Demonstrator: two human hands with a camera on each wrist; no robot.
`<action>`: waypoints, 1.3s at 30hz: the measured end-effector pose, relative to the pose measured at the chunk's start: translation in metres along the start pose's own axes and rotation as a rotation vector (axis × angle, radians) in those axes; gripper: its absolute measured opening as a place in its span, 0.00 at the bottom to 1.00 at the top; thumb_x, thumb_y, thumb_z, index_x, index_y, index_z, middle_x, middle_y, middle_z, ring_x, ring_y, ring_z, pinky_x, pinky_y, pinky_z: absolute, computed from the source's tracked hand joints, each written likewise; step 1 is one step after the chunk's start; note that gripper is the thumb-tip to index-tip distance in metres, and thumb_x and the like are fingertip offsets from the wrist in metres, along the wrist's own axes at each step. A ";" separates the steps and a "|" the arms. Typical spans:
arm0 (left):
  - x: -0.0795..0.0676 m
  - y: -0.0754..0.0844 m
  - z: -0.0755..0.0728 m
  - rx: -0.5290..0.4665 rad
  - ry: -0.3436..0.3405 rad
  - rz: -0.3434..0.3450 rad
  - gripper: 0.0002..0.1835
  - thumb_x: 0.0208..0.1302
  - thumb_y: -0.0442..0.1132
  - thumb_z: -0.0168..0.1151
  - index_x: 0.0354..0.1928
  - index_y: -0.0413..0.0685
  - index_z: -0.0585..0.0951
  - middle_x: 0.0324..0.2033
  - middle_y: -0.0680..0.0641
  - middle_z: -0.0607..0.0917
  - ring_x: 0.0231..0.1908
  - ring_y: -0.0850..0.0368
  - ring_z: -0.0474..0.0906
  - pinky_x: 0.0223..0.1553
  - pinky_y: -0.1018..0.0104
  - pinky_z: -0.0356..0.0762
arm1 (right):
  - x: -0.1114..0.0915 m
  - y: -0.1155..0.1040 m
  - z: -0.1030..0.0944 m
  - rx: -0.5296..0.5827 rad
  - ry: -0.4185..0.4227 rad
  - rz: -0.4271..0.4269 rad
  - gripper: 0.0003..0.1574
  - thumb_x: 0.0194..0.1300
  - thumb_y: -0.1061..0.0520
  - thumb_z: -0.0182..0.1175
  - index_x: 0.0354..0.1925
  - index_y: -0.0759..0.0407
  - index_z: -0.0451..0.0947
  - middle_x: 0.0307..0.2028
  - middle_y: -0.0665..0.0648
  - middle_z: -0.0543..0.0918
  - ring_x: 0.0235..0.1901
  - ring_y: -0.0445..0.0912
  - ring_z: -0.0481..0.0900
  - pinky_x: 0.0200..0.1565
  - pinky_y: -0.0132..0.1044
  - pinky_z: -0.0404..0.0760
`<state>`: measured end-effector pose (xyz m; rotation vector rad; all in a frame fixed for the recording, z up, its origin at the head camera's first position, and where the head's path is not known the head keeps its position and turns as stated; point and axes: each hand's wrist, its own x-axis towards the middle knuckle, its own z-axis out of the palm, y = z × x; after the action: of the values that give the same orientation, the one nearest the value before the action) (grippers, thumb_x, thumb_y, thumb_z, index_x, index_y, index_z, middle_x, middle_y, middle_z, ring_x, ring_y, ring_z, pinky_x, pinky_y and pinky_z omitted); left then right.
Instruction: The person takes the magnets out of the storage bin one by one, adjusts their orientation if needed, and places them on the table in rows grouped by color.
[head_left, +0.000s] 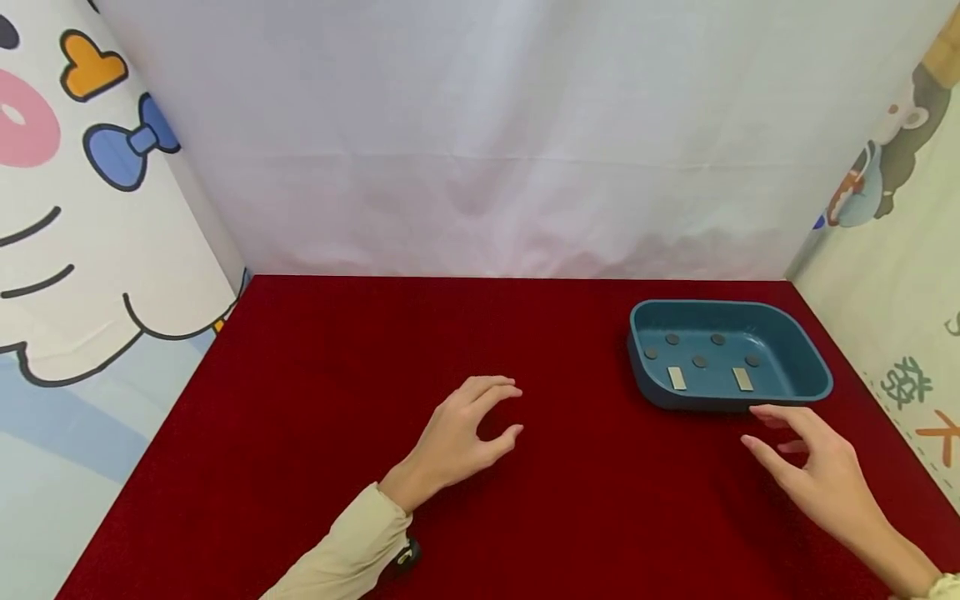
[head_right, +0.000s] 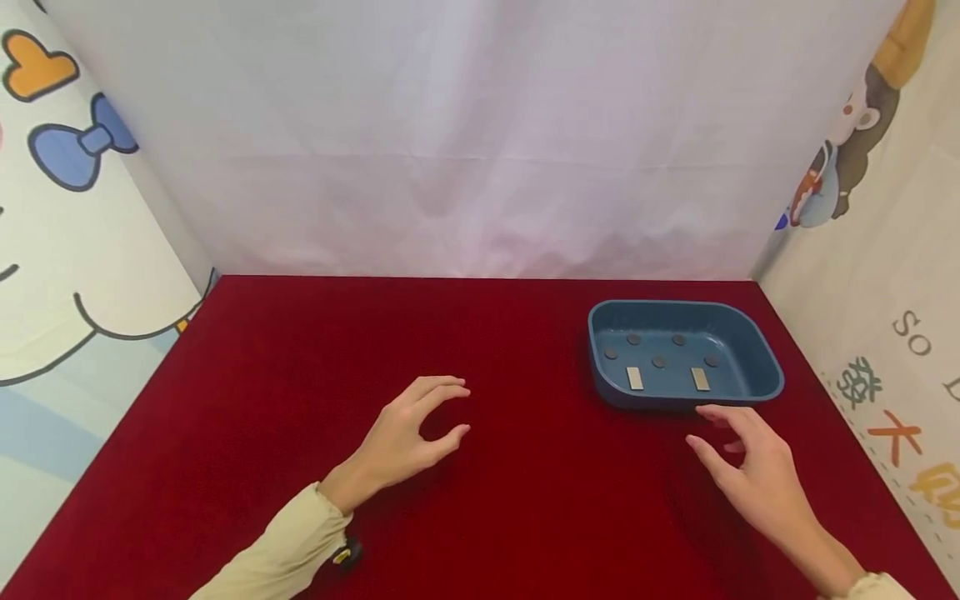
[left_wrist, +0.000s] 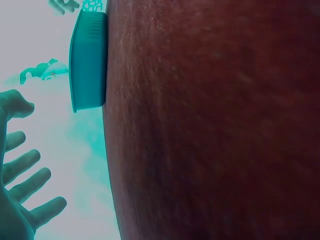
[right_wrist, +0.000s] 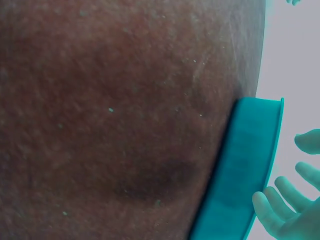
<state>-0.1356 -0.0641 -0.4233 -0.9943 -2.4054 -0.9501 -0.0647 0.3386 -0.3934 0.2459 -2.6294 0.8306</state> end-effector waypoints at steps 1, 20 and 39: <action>0.002 0.001 0.002 -0.002 -0.005 0.009 0.19 0.57 0.42 0.66 0.51 0.49 0.79 0.54 0.49 0.77 0.55 0.58 0.72 0.53 0.63 0.72 | 0.001 0.000 0.000 0.007 0.004 -0.007 0.25 0.52 0.65 0.70 0.50 0.61 0.77 0.43 0.41 0.75 0.41 0.23 0.67 0.36 0.14 0.69; 0.048 0.015 0.040 -0.064 -0.025 0.106 0.15 0.58 0.41 0.64 0.49 0.50 0.80 0.51 0.53 0.78 0.55 0.61 0.71 0.53 0.68 0.70 | 0.025 0.013 -0.008 -0.004 0.013 -0.013 0.21 0.54 0.64 0.69 0.47 0.61 0.78 0.39 0.53 0.78 0.36 0.22 0.69 0.32 0.15 0.70; 0.073 0.026 0.073 -0.021 -0.086 0.159 0.13 0.60 0.43 0.63 0.47 0.51 0.80 0.49 0.55 0.79 0.52 0.64 0.70 0.54 0.76 0.66 | 0.058 0.015 -0.006 -0.031 -0.044 -0.104 0.17 0.55 0.62 0.68 0.45 0.63 0.79 0.38 0.57 0.80 0.37 0.19 0.65 0.32 0.15 0.70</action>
<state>-0.1726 0.0361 -0.4231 -1.2370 -2.3468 -0.8947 -0.1200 0.3507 -0.3737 0.3936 -2.6426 0.7576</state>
